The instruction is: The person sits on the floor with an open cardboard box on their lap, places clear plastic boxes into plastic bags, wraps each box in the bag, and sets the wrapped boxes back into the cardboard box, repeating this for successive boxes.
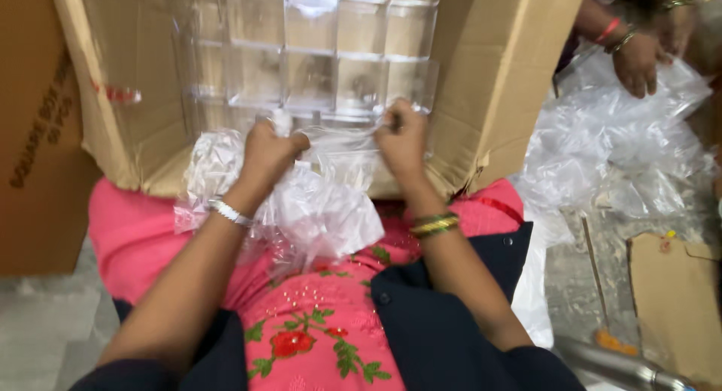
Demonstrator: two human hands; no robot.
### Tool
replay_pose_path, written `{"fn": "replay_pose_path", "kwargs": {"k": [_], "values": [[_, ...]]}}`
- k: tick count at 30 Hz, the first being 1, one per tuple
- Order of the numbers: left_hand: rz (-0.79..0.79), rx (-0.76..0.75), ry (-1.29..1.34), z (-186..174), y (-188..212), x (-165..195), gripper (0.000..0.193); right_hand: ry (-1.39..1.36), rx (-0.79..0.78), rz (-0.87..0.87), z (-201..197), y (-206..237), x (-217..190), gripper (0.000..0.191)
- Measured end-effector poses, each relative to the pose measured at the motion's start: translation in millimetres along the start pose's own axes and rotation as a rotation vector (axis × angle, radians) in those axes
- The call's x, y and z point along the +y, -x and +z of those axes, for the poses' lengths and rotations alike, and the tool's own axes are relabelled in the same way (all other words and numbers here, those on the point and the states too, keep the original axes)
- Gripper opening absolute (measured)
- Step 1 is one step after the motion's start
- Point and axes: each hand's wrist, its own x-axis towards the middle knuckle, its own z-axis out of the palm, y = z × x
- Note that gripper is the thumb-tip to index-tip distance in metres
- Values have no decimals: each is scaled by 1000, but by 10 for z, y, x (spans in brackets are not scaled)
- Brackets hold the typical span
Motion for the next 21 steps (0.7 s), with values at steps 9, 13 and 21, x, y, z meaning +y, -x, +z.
{"fn": "replay_pose_path", "kwargs": {"k": [9, 13, 21], "values": [[145, 121, -195, 222, -91, -178, 23, 470, 32, -110, 338, 117, 269, 36], [210, 90, -164, 294, -169, -213, 22, 428, -6, 42, 321, 156, 281, 45], [29, 10, 273, 265, -192, -173, 20, -78, 139, 29, 172, 240, 195, 51]]}}
